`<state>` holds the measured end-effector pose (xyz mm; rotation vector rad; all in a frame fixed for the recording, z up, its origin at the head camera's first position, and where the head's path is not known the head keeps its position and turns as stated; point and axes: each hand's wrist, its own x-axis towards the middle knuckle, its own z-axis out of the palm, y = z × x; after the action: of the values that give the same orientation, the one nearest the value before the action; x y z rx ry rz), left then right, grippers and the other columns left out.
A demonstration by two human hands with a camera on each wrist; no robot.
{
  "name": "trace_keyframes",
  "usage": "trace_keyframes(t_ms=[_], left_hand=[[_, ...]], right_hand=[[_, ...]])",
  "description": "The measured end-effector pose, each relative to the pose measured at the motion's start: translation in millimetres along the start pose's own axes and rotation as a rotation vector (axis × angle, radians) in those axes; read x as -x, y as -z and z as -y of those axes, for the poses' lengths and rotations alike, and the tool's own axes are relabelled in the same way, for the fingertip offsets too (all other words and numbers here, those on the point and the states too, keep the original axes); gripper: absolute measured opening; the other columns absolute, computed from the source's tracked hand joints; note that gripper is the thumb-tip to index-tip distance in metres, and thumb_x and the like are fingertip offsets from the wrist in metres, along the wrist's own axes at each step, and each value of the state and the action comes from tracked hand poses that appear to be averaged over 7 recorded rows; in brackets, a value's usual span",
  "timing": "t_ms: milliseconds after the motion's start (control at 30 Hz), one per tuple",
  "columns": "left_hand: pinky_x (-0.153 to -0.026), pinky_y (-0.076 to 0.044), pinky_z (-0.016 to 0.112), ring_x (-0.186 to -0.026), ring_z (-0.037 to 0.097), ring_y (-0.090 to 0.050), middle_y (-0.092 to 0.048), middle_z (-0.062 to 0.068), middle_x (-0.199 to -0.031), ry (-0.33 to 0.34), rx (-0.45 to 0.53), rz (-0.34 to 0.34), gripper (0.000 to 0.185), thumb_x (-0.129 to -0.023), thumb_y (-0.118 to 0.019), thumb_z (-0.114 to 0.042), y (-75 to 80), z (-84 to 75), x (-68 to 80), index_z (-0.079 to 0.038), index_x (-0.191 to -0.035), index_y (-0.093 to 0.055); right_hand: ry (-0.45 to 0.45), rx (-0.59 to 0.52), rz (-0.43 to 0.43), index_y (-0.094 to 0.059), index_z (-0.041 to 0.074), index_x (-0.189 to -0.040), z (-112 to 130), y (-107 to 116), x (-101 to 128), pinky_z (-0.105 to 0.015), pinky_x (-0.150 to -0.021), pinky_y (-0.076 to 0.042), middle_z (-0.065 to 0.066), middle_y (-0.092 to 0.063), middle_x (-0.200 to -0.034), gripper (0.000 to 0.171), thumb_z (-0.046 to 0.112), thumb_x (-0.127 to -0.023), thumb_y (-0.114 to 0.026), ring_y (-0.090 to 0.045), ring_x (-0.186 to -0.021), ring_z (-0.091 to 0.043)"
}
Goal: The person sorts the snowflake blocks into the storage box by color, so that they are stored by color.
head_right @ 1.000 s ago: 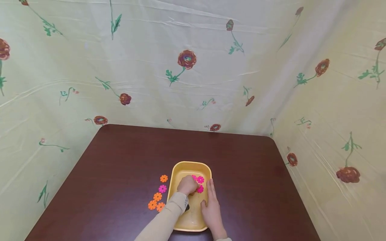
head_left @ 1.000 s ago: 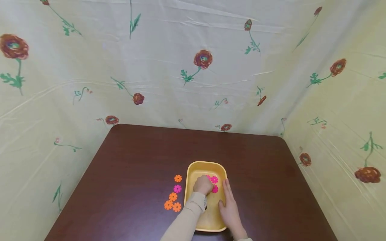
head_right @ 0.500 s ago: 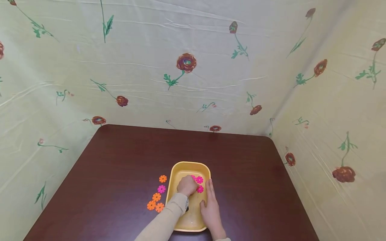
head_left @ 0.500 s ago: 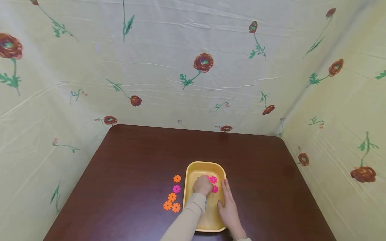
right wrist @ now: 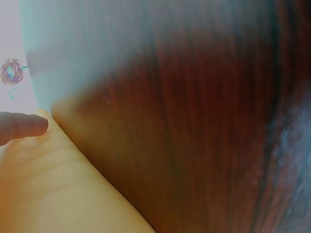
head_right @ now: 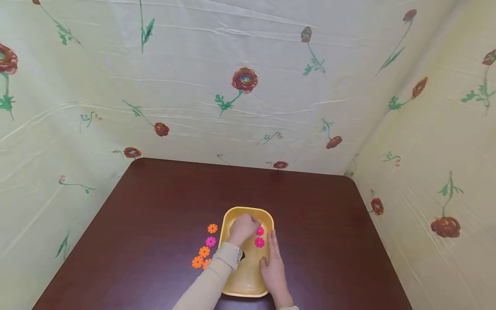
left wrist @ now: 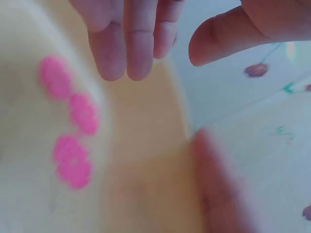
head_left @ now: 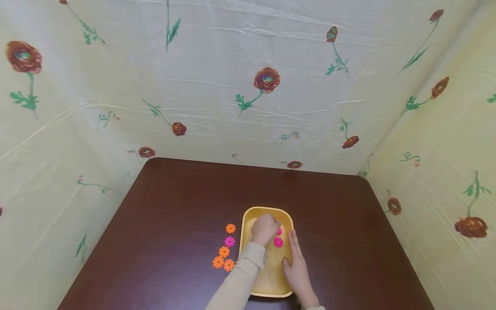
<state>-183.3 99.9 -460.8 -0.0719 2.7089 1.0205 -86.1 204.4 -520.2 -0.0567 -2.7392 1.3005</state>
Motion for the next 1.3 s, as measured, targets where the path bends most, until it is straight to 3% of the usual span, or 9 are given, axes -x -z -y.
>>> trace_keyframes(t_ms=[100, 233, 367, 500, 733, 867, 1133, 1300], left_hand=[[-0.046, -0.038, 0.03, -0.054, 0.012, -0.052, -0.053, -0.004, -0.056, -0.036, -0.006, -0.05, 0.02, -0.084, -0.061, -0.027, 9.3, -7.0, 0.7, -0.015, -0.068, -0.062], [-0.047, -0.039, 0.03, -0.057, 0.012, -0.053, -0.059, -0.004, -0.066, -0.07, -0.009, -0.129, 0.013, -0.084, -0.061, -0.026, 19.7, -11.0, 3.1, -0.013, -0.083, -0.065], [-0.044, -0.036, 0.027, -0.048, 0.011, -0.049, -0.057, -0.003, -0.061, -0.084, 0.007, -0.181, 0.014, -0.085, -0.061, -0.025, 26.4, -4.9, 6.3, -0.012, -0.087, -0.066], [-0.042, -0.034, 0.028, -0.046, 0.013, -0.047, -0.053, -0.003, -0.057, -0.069, 0.023, -0.236, 0.013, -0.085, -0.061, -0.024, 32.0, 10.5, 7.4, -0.013, -0.088, -0.066], [-0.045, -0.04, 0.035, -0.056, 0.02, -0.057, -0.062, 0.0, -0.067, -0.009, -0.008, -0.343, 0.008, -0.083, -0.061, -0.023, 52.3, 49.7, 10.3, -0.017, -0.083, -0.066], [-0.046, -0.042, 0.036, -0.058, 0.022, -0.06, -0.063, 0.0, -0.067, 0.004, -0.031, -0.369, 0.008, -0.083, -0.064, -0.023, 60.1, 68.5, 13.1, -0.015, -0.082, -0.065], [-0.055, -0.045, 0.039, -0.062, 0.024, -0.061, -0.063, 0.0, -0.067, -0.001, -0.157, -0.399, 0.008, -0.079, -0.068, -0.02, 50.8, 95.1, 15.6, -0.013, -0.079, -0.064], [-0.06, -0.044, 0.043, -0.067, 0.027, -0.062, -0.065, 0.004, -0.07, -0.007, -0.247, -0.368, 0.01, -0.076, -0.07, -0.02, 38.8, 109.5, 17.6, -0.012, -0.078, -0.065]], right_hand=[[0.009, 0.008, -0.005, -0.029, 0.003, -0.142, -2, 0, 1, -0.045, -0.102, -0.028, -0.009, -0.021, -0.15, 0.073, -0.012, -0.075, -0.054, -0.028, -0.132, -0.03], [0.013, 0.008, -0.003, -0.029, 0.003, -0.142, -6, 0, 2, -0.03, -0.104, -0.023, -0.008, -0.021, -0.151, 0.072, -0.011, -0.076, -0.054, -0.028, -0.133, -0.028], [0.022, 0.02, -0.002, -0.029, 0.004, -0.142, -10, 1, 2, -0.035, -0.104, -0.025, -0.008, -0.02, -0.151, 0.072, -0.011, -0.076, -0.054, -0.027, -0.133, -0.029], [0.03, 0.036, -0.006, -0.029, 0.003, -0.142, -13, 2, 2, -0.046, -0.101, -0.028, -0.01, -0.02, -0.151, 0.072, -0.012, -0.076, -0.054, -0.028, -0.133, -0.03], [0.042, 0.031, 0.0, -0.028, 0.002, -0.142, -16, 4, 2, -0.047, -0.1, -0.03, -0.01, -0.02, -0.15, 0.072, -0.011, -0.076, -0.054, -0.029, -0.132, -0.031], [0.042, 0.03, -0.016, -0.029, 0.003, -0.142, -18, 5, 1, -0.047, -0.099, -0.032, -0.01, -0.021, -0.15, 0.072, -0.011, -0.077, -0.055, -0.03, -0.131, -0.032], [0.057, 0.012, -0.009, -0.029, 0.003, -0.142, -20, 7, 0, -0.047, -0.097, -0.035, -0.012, -0.022, -0.15, 0.071, -0.012, -0.077, -0.053, -0.031, -0.131, -0.033], [0.051, 0.013, -0.005, -0.028, 0.003, -0.142, -21, 5, 1, -0.047, -0.098, -0.033, -0.011, -0.021, -0.15, 0.071, -0.011, -0.077, -0.053, -0.03, -0.131, -0.032]])
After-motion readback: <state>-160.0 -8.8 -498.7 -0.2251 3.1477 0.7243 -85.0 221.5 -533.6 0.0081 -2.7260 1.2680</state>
